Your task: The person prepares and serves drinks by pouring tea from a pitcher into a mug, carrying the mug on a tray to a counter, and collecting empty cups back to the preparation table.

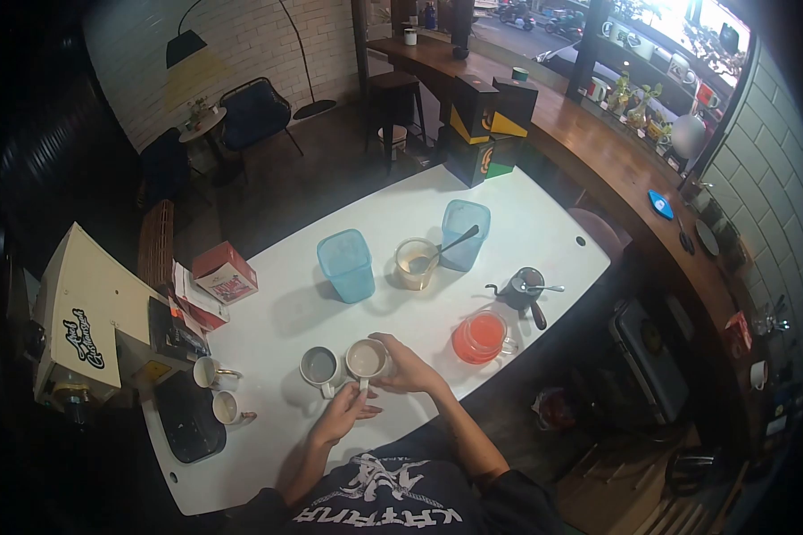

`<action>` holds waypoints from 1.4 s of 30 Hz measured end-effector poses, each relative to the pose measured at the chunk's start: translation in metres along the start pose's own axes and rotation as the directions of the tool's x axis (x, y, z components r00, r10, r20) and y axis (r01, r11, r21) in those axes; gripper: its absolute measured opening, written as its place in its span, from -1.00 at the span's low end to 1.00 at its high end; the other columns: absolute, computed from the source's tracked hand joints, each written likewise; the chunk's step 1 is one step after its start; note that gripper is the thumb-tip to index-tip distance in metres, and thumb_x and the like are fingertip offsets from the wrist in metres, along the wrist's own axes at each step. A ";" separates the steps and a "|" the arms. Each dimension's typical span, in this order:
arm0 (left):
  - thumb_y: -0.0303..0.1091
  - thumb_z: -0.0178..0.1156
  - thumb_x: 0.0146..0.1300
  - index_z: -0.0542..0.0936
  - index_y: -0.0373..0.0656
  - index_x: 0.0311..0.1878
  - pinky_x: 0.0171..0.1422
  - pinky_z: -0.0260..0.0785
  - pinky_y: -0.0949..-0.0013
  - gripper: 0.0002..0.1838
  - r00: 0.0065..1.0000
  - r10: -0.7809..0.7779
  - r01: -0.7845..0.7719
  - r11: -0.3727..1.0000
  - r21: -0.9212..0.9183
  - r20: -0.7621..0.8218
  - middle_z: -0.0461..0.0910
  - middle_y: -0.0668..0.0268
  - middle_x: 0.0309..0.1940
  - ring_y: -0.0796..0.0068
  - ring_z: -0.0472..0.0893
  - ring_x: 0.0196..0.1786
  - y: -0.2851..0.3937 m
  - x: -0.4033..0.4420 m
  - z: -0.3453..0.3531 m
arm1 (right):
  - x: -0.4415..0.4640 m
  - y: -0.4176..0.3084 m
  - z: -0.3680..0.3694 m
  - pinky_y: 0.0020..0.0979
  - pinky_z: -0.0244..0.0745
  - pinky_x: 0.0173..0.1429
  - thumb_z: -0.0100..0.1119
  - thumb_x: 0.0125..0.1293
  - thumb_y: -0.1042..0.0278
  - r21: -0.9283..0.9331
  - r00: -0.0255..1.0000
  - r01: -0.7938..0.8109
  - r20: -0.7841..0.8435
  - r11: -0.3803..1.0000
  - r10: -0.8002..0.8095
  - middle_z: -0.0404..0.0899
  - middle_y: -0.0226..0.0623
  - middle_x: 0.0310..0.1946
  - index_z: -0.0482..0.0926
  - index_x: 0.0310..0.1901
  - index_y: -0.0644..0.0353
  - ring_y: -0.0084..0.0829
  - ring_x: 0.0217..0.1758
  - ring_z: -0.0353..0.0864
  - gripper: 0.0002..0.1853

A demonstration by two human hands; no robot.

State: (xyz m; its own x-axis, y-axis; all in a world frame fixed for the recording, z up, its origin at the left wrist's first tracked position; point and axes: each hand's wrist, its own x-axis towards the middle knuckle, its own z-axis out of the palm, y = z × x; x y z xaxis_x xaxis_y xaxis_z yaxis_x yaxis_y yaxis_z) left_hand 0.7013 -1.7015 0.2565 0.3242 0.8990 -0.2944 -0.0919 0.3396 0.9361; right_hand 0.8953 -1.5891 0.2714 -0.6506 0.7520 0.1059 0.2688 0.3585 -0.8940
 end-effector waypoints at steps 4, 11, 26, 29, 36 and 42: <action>-0.20 -0.19 0.57 0.28 -0.29 0.20 0.10 0.56 0.27 -0.65 0.996 -0.063 0.059 0.996 -0.060 -0.070 0.43 0.08 0.05 0.20 0.65 0.02 -0.001 -0.001 0.002 | -0.003 -0.008 0.005 -0.24 0.28 0.41 0.54 -0.03 0.22 0.018 0.997 -0.068 -0.022 0.997 0.069 0.37 0.00 0.25 0.19 0.34 0.26 -0.08 0.34 0.38 -0.07; -0.08 -0.19 0.57 0.39 -0.28 -0.02 -0.09 0.62 0.35 -0.61 0.983 -0.072 0.056 0.994 -0.095 -0.166 0.44 0.23 -0.20 0.36 0.68 -0.22 -0.017 -0.001 0.005 | -0.016 -0.008 0.018 -0.14 0.29 0.36 0.53 -0.04 0.25 -0.035 0.995 0.007 -0.097 0.999 -0.010 0.34 0.12 0.22 0.17 0.34 0.35 0.06 0.31 0.34 -0.05; -0.06 -0.15 0.56 0.40 -0.26 -0.37 -0.26 0.39 0.42 -0.53 0.966 0.230 -0.215 0.968 0.130 -0.116 0.41 0.36 -0.50 0.57 0.47 -0.41 -0.009 -0.052 -0.003 | -0.047 -0.048 0.036 -0.22 0.22 0.45 0.59 -0.11 0.31 0.062 0.998 0.001 -0.068 0.998 0.003 0.30 -0.05 0.31 0.20 0.39 0.22 -0.09 0.40 0.30 0.01; -0.08 -0.12 0.55 0.42 -0.30 -0.35 -0.24 0.39 0.41 -0.54 0.948 0.301 -0.287 0.949 0.133 -0.102 0.41 0.34 -0.50 0.53 0.48 -0.38 -0.004 -0.063 -0.001 | -0.051 -0.071 0.040 -0.23 0.23 0.44 0.58 -0.18 0.40 0.111 0.992 0.026 -0.122 0.993 -0.012 0.33 -0.08 0.29 0.26 0.37 0.19 -0.09 0.39 0.31 0.00; -0.14 -0.13 0.57 0.47 -0.28 -0.20 -0.07 0.43 0.44 -0.62 0.972 0.234 -0.234 0.972 0.017 -0.006 0.48 0.36 -0.35 0.58 0.52 -0.27 0.005 -0.085 0.001 | -0.076 -0.112 0.054 -0.19 0.27 0.41 0.54 -0.32 0.42 -0.043 0.947 0.027 -0.319 0.999 -0.039 0.38 -0.03 0.24 0.32 0.32 0.22 -0.06 0.36 0.36 0.00; -0.17 -0.11 0.56 0.48 -0.28 -0.23 -0.04 0.38 0.49 -0.64 0.963 0.185 -0.194 0.981 0.027 0.197 0.45 0.35 -0.32 0.59 0.49 -0.22 0.017 -0.085 0.027 | -0.131 -0.134 0.057 -0.15 0.38 0.33 0.55 -0.31 0.46 -0.150 0.852 -0.102 -0.524 0.983 0.008 0.35 0.02 0.21 0.34 0.27 0.28 0.04 0.29 0.39 -0.05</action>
State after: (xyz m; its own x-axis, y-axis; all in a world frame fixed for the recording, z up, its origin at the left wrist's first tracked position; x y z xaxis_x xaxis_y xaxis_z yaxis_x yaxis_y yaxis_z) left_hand 0.6971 -1.7793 0.3030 0.4806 0.8740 -0.0720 -0.1277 0.1510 0.9803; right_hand 0.9044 -1.7675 0.3526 -0.1800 0.9332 0.3112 0.4371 0.3593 -0.8246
